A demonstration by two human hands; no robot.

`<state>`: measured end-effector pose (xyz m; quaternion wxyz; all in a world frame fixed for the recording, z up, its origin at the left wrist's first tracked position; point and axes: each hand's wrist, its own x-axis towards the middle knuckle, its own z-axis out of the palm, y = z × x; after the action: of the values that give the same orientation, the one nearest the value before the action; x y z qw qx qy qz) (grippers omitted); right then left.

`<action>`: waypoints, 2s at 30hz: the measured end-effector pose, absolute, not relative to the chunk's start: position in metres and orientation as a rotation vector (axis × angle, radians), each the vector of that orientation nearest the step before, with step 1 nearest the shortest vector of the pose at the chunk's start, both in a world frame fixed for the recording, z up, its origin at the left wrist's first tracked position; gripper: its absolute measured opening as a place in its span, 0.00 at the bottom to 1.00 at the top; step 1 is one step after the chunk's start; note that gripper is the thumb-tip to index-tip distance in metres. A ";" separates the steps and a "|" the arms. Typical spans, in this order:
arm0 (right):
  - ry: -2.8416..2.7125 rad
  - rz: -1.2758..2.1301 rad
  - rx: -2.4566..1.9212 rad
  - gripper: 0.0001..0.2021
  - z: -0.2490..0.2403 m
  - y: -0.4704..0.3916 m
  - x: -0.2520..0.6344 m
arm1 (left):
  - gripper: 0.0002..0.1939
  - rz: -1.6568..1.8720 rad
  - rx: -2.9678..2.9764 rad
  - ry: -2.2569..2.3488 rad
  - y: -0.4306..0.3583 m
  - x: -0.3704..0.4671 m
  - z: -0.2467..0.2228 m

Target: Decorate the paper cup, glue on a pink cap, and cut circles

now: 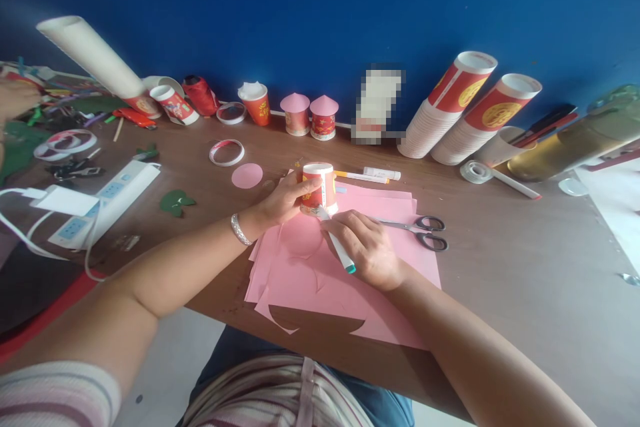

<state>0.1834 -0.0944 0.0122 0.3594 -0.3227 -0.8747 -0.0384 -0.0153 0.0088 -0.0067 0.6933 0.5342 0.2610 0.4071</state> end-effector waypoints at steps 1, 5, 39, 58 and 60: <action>-2.260 -0.105 -0.831 0.16 0.012 -0.094 0.183 | 0.19 0.896 1.198 0.578 0.009 -0.015 -0.006; -2.236 -0.120 -0.833 0.16 0.012 -0.093 0.183 | 0.20 0.868 1.192 0.585 0.007 -0.016 -0.004; -2.268 -0.169 -0.822 0.17 0.008 -0.097 0.179 | 0.26 0.897 1.159 0.587 0.009 -0.015 -0.010; -2.250 -0.153 -0.843 0.16 0.010 -0.095 0.177 | 0.27 0.859 1.184 0.587 0.008 -0.015 -0.012; -2.251 -0.170 -0.836 0.15 0.011 -0.094 0.176 | 0.26 0.861 1.193 0.585 0.007 -0.015 -0.012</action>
<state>0.1760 -0.0939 0.0112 0.3592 -0.3242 -0.8727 -0.0659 -0.0148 0.0073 -0.0124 0.7027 0.5361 0.2627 0.3871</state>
